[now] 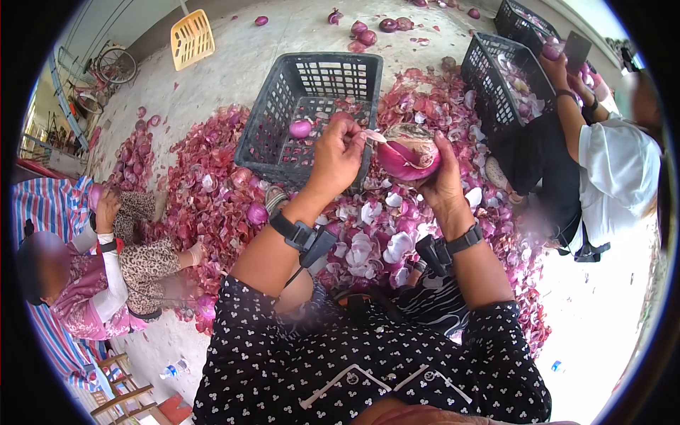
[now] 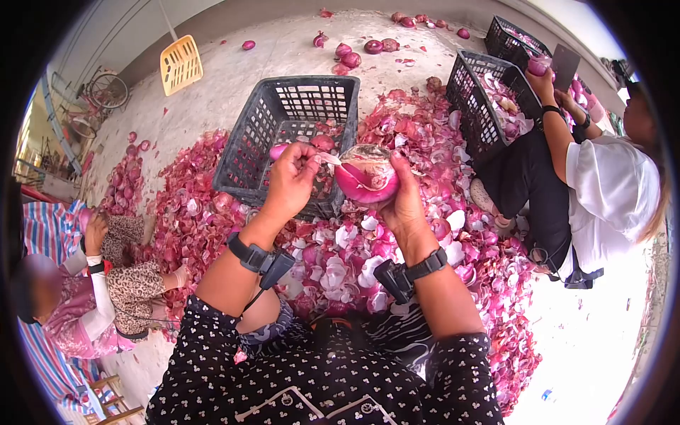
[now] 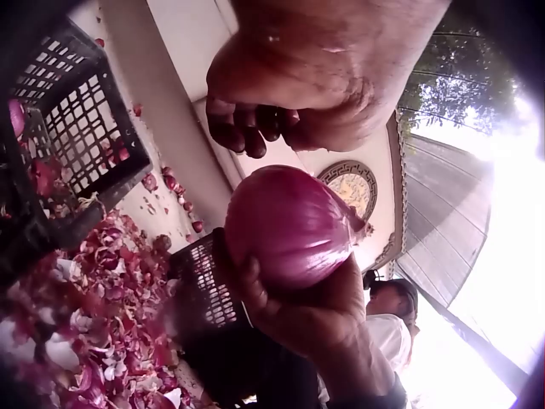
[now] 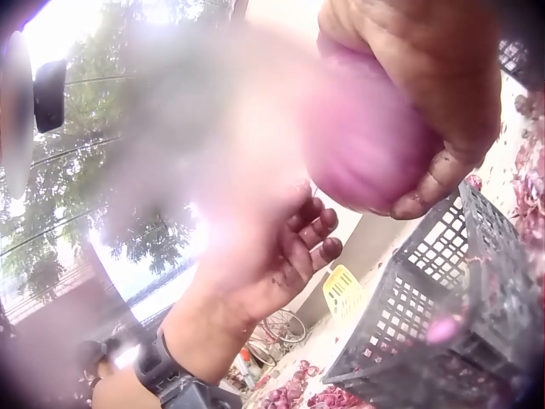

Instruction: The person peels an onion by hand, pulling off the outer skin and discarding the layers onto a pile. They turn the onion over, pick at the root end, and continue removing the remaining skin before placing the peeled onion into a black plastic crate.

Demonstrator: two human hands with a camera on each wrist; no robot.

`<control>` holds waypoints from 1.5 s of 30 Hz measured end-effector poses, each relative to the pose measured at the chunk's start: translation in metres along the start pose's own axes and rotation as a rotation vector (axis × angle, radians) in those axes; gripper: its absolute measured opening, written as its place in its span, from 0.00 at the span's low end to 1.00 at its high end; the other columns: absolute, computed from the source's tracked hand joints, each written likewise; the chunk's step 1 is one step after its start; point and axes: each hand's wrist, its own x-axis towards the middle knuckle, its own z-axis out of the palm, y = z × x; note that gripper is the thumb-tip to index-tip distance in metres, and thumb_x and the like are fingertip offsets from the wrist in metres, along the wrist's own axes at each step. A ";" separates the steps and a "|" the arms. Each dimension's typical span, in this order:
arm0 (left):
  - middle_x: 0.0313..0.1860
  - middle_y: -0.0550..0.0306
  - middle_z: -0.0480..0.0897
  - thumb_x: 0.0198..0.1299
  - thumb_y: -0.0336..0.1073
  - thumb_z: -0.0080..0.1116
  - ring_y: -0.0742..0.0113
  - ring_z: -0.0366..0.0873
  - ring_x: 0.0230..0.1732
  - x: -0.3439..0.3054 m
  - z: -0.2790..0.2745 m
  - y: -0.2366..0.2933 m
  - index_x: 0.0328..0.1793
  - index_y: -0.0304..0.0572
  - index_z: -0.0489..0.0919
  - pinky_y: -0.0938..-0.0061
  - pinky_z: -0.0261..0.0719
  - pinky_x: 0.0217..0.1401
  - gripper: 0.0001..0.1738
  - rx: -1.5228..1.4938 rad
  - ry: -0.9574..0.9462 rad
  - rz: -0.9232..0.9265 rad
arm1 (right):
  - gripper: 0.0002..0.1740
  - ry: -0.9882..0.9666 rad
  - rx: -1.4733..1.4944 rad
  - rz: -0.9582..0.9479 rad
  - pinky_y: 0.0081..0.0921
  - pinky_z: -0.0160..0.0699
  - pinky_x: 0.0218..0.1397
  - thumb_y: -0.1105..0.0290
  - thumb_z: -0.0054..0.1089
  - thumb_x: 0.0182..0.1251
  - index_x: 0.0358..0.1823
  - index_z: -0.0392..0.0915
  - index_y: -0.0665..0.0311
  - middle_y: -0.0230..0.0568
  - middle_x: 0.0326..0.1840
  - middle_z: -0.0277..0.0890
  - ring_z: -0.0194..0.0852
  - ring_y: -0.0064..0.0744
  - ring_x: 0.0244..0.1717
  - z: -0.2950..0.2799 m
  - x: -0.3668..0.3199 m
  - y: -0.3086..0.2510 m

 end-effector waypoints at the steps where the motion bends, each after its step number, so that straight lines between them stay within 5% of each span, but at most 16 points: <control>1: 0.30 0.53 0.75 0.55 0.25 0.56 0.68 0.73 0.25 0.002 -0.001 -0.003 0.35 0.35 0.73 0.75 0.72 0.29 0.04 -0.005 0.012 0.008 | 0.37 0.000 0.000 0.001 0.51 0.74 0.54 0.40 0.47 0.60 0.56 0.68 0.68 0.50 0.53 0.73 0.74 0.47 0.52 -0.003 0.002 0.001; 5: 0.27 0.54 0.76 0.57 0.27 0.56 0.71 0.73 0.25 0.011 -0.004 -0.017 0.36 0.35 0.73 0.75 0.71 0.27 0.04 0.002 0.105 0.054 | 0.36 -0.027 0.066 0.009 0.50 0.74 0.55 0.41 0.47 0.61 0.57 0.67 0.68 0.50 0.55 0.72 0.73 0.47 0.53 -0.004 0.003 0.000; 7: 0.24 0.64 0.75 0.62 0.29 0.52 0.80 0.70 0.25 0.016 -0.015 -0.008 0.37 0.35 0.73 0.83 0.68 0.26 0.04 0.006 0.110 -0.294 | 0.36 -0.012 0.138 0.014 0.50 0.74 0.55 0.42 0.46 0.61 0.57 0.67 0.68 0.50 0.55 0.72 0.73 0.47 0.54 0.001 0.000 -0.004; 8: 0.23 0.63 0.76 0.61 0.33 0.55 0.79 0.70 0.22 0.018 -0.019 -0.023 0.35 0.36 0.74 0.81 0.68 0.23 0.07 0.071 0.157 -0.150 | 0.37 -0.003 0.133 -0.003 0.48 0.73 0.56 0.42 0.48 0.61 0.58 0.67 0.68 0.51 0.55 0.72 0.73 0.46 0.54 0.002 -0.002 -0.007; 11: 0.22 0.63 0.76 0.60 0.34 0.57 0.79 0.71 0.21 0.016 -0.033 -0.004 0.34 0.36 0.75 0.81 0.68 0.23 0.08 0.234 -0.073 -0.191 | 0.35 0.010 0.115 -0.044 0.45 0.75 0.55 0.43 0.48 0.62 0.57 0.66 0.68 0.51 0.54 0.72 0.74 0.44 0.54 -0.002 0.000 -0.009; 13: 0.27 0.61 0.78 0.57 0.33 0.60 0.77 0.73 0.25 0.006 -0.024 0.014 0.34 0.37 0.77 0.80 0.71 0.26 0.07 0.102 -0.052 -0.146 | 0.33 0.039 0.033 -0.069 0.43 0.79 0.51 0.45 0.46 0.64 0.56 0.67 0.68 0.50 0.51 0.75 0.77 0.43 0.50 -0.004 0.003 -0.008; 16: 0.41 0.55 0.79 0.51 0.30 0.63 0.70 0.78 0.38 -0.002 -0.016 0.026 0.38 0.39 0.80 0.76 0.76 0.36 0.08 0.123 -0.124 0.267 | 0.30 0.004 -0.014 -0.006 0.40 0.82 0.46 0.47 0.46 0.65 0.54 0.69 0.68 0.49 0.48 0.77 0.79 0.41 0.46 -0.003 0.002 -0.009; 20: 0.37 0.54 0.78 0.47 0.30 0.63 0.56 0.79 0.39 -0.013 -0.008 0.041 0.39 0.41 0.80 0.68 0.78 0.38 0.11 0.196 -0.189 0.459 | 0.24 -0.004 -0.067 0.062 0.39 0.84 0.42 0.51 0.48 0.66 0.50 0.70 0.67 0.49 0.45 0.77 0.80 0.38 0.44 -0.005 0.004 -0.001; 24: 0.36 0.58 0.78 0.43 0.31 0.64 0.60 0.78 0.36 -0.015 -0.004 0.039 0.37 0.45 0.81 0.69 0.78 0.35 0.11 0.310 -0.175 0.606 | 0.19 0.022 -0.038 0.036 0.39 0.84 0.43 0.60 0.51 0.66 0.49 0.68 0.69 0.47 0.44 0.75 0.79 0.36 0.42 -0.005 0.006 0.006; 28: 0.36 0.54 0.79 0.45 0.28 0.64 0.56 0.78 0.38 -0.014 -0.008 0.041 0.38 0.41 0.81 0.68 0.77 0.41 0.11 0.289 -0.241 0.543 | 0.19 0.002 -0.044 0.048 0.37 0.84 0.44 0.61 0.51 0.65 0.48 0.69 0.69 0.47 0.43 0.75 0.79 0.36 0.41 -0.003 0.008 0.007; 40: 0.30 0.52 0.75 0.49 0.26 0.59 0.53 0.76 0.32 -0.015 -0.002 0.041 0.34 0.38 0.76 0.65 0.74 0.33 0.06 0.326 -0.232 0.518 | 0.21 0.050 -0.179 0.006 0.33 0.82 0.43 0.63 0.54 0.64 0.52 0.66 0.72 0.48 0.43 0.75 0.79 0.36 0.40 0.004 0.001 0.008; 45: 0.30 0.48 0.74 0.56 0.28 0.52 0.51 0.74 0.30 -0.007 -0.005 0.027 0.36 0.36 0.73 0.67 0.72 0.33 0.04 0.292 -0.074 0.444 | 0.21 -0.043 -0.050 0.048 0.35 0.83 0.44 0.61 0.52 0.65 0.50 0.67 0.71 0.49 0.44 0.75 0.79 0.38 0.42 0.004 -0.001 0.003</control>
